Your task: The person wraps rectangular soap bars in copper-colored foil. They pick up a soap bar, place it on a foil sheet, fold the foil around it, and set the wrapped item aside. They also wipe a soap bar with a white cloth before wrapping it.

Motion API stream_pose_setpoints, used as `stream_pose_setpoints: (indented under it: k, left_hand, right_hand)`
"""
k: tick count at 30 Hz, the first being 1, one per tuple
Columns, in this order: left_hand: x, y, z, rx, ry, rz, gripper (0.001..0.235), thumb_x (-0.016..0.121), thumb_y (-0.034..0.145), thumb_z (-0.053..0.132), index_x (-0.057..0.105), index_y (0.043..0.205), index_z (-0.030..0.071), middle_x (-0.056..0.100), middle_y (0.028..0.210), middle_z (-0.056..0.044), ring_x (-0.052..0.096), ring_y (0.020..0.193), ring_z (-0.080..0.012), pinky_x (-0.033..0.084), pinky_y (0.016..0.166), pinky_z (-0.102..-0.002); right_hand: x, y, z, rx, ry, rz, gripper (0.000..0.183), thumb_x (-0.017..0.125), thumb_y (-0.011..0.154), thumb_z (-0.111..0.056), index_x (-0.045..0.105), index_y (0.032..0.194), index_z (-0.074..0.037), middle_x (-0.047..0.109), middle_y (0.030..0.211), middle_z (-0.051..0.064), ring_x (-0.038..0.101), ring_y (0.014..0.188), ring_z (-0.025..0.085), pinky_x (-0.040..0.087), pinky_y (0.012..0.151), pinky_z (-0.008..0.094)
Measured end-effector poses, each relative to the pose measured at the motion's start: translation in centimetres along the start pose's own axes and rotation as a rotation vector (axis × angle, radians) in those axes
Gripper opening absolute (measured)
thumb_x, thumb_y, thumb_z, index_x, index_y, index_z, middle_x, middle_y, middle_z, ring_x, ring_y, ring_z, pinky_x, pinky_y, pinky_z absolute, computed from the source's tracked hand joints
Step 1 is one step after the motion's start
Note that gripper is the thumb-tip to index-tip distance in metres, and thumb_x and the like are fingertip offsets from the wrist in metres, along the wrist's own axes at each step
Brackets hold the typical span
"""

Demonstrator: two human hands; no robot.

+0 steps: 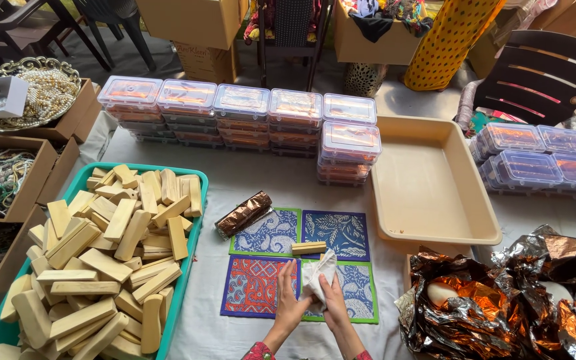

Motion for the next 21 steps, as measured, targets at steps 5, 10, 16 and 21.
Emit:
stream_pose_setpoints:
  k: [5, 10, 16, 21]
  left_hand:
    - [-1.4, 0.9, 3.6, -0.003, 0.046, -0.090, 0.121, 0.092, 0.059, 0.012, 0.023, 0.158, 0.013, 0.020, 0.163, -0.014, 0.023, 0.153, -0.0346, 0.027, 0.124, -0.045]
    - [-1.4, 1.2, 6.6, 0.175, -0.031, -0.287, 0.129, 0.095, 0.061, 0.017, 0.013, 0.160, 0.011, 0.011, 0.167, -0.016, 0.017, 0.154, -0.0368, 0.026, 0.123, -0.046]
    - [-0.4, 2.6, 3.1, 0.060, -0.102, -0.312, 0.053, 0.076, 0.096, 0.025, 0.059, 0.143, 0.009, 0.064, 0.145, -0.012, 0.059, 0.138, -0.0254, 0.044, 0.115, -0.038]
    - [0.4, 1.1, 3.6, -0.188, -0.238, -0.415, 0.025, 0.075, 0.089, 0.016, 0.076, 0.113, 0.009, 0.080, 0.100, -0.002, 0.078, 0.095, -0.0121, 0.062, 0.084, -0.027]
  right_hand:
    - [0.3, -0.4, -0.8, -0.127, -0.220, 0.024, 0.047, 0.060, 0.099, -0.029, 0.055, 0.140, -0.006, 0.070, 0.121, 0.006, 0.067, 0.103, 0.011, 0.054, 0.088, 0.029]
    - [-2.2, 0.7, 0.0, -0.268, -0.333, 0.020, 0.043, 0.061, 0.102, -0.034, 0.070, 0.119, 0.004, 0.075, 0.101, 0.007, 0.066, 0.087, 0.009, 0.055, 0.075, 0.026]
    - [-5.2, 2.2, -1.0, -0.273, -0.362, 0.179, 0.047, 0.060, 0.101, -0.039, 0.075, 0.104, 0.005, 0.077, 0.085, 0.008, 0.065, 0.072, 0.010, 0.053, 0.064, 0.027]
    - [-9.5, 4.4, -1.0, -0.266, -0.142, 0.375, 0.051, 0.060, 0.105, -0.044, 0.067, 0.115, 0.006, 0.074, 0.098, 0.012, 0.067, 0.084, 0.016, 0.055, 0.075, 0.032]
Point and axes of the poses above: each hand's wrist, its own y-axis towards the middle knuckle, its own x-axis out of the palm, z = x × y, the point moved 7 cm from there along y, towards the middle knuckle
